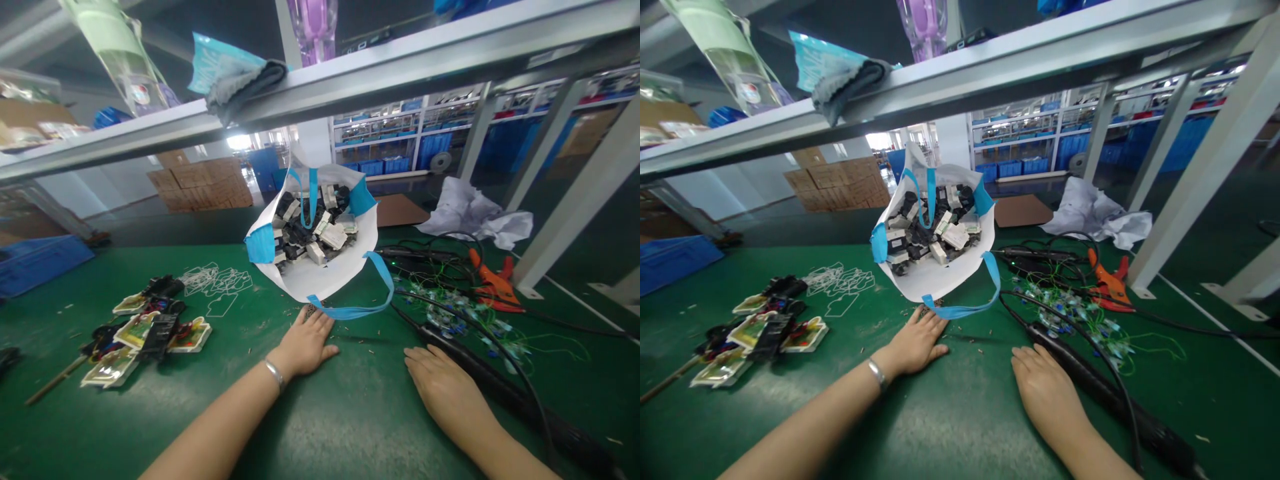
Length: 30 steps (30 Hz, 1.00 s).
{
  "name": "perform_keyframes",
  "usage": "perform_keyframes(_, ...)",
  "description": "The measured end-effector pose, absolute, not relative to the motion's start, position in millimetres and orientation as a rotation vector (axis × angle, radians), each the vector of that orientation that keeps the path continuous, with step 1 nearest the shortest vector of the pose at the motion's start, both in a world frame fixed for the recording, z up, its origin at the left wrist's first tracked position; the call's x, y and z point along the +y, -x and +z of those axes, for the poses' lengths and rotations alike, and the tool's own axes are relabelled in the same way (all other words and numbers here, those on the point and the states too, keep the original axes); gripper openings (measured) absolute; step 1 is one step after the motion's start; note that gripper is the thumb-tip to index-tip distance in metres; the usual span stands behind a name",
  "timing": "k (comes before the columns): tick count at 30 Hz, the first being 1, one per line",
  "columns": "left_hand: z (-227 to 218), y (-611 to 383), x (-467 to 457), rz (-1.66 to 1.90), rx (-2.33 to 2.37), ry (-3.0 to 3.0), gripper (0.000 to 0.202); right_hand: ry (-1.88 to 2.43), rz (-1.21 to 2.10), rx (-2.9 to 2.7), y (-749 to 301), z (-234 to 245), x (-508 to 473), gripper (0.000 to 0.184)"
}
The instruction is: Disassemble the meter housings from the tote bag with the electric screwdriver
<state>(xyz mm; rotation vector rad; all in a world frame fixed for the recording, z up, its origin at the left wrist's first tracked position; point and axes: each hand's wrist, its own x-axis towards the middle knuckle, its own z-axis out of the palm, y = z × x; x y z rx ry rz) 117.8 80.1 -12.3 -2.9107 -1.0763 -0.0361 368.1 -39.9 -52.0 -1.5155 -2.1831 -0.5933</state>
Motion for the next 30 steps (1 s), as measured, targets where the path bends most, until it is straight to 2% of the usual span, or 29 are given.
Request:
perform_keyframes(5,-10.1,-125.9,89.2,-0.087,-1.239,2.803,0.057,1.52,-0.576,-2.179,-367.2,-50.5,-39.9,0.039)
perform_keyframes(8,-7.5,-150.9,54.9,-0.096,-1.11,2.892,0.068,1.53,-0.545,-2.181,-367.9,-51.4,-39.6,0.04)
perform_keyframes(12,-7.1,-193.9,13.7,-0.118,-0.646,3.199,0.086,1.533,-0.522,-2.195,-369.6,-52.0,-39.1,0.04)
perform_keyframes(16,-12.3,-216.2,27.3,-0.064,-0.783,3.201,0.1,1.512,-0.528,-2.193,-370.0,-50.4,-39.0,0.041)
perform_keyframes(20,-19.1,-210.1,69.7,-0.001,-1.131,3.044,0.1,1.52,-0.505,-2.17,-368.8,-49.8,-38.7,0.04)
perform_keyframes(24,-18.6,-187.6,98.8,-0.017,-1.352,2.889,0.088,1.501,-0.503,-2.152,-369.8,-52.3,-37.7,0.04)
perform_keyframes(30,-15.8,-127.6,75.9,-0.094,-1.577,2.715,0.08,1.448,-0.604,-2.167,-373.7,-54.5,-35.6,0.042)
